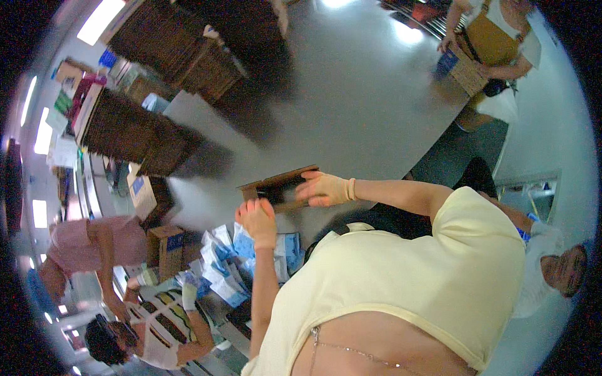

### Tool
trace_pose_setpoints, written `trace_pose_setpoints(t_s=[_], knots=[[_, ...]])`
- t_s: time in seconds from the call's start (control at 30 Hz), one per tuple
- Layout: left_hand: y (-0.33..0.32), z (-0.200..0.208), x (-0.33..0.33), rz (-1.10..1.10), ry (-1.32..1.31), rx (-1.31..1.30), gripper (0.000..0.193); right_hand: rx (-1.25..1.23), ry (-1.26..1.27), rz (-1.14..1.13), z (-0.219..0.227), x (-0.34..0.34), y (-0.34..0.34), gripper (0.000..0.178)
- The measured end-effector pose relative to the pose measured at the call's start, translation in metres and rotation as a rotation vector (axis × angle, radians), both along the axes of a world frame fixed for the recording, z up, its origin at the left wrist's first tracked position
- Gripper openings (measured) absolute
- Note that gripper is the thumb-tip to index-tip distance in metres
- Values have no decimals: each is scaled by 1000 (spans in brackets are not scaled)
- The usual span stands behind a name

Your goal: The person packs small blue and white packets into cardboard boxes on a metal table. They repeatedly pick up packets, place them into the boxes, and then close the boxes. Other workers are visible in the background performing similar tasks.

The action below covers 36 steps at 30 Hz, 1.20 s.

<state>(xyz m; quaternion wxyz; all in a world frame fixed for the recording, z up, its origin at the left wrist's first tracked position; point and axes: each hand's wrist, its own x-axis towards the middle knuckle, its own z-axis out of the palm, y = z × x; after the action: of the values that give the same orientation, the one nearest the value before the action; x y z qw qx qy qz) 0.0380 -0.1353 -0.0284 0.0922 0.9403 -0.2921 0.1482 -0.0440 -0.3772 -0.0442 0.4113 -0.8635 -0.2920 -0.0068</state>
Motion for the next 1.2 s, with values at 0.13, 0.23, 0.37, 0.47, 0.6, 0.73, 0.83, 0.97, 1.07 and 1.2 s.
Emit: trace_pose_setpoints(t_s=[0.13,0.23,0.37,0.47,0.6,0.73,0.83,0.97,1.07,1.2], knots=[[-23,12,7,-227,46,129,24,-43,26,-378,-1,1,15,40],[-14,-25,8,-417,-122,46,31,-156,-64,-404,-10,0,14,44],[-22,-25,19,-79,243,-203,33,222,-188,-685,-2,-27,-10,60],[-36,-15,18,102,802,-1013,31,-61,-277,-595,25,-44,-47,60],[-59,-72,-26,283,1572,-1674,39,-617,-119,37,10,-39,-63,34],[-34,-174,-54,477,1584,-1555,41,-813,39,326,13,-34,-7,13],[-32,-154,-39,530,835,-774,42,-939,101,321,22,-27,30,8],[-67,-33,-34,463,443,-478,48,-1014,85,297,11,-21,41,10],[-46,-71,-25,418,841,-834,42,-998,66,302,11,-21,39,9],[-6,-125,-22,361,1301,-1505,44,-1003,81,368,13,-18,46,5]])
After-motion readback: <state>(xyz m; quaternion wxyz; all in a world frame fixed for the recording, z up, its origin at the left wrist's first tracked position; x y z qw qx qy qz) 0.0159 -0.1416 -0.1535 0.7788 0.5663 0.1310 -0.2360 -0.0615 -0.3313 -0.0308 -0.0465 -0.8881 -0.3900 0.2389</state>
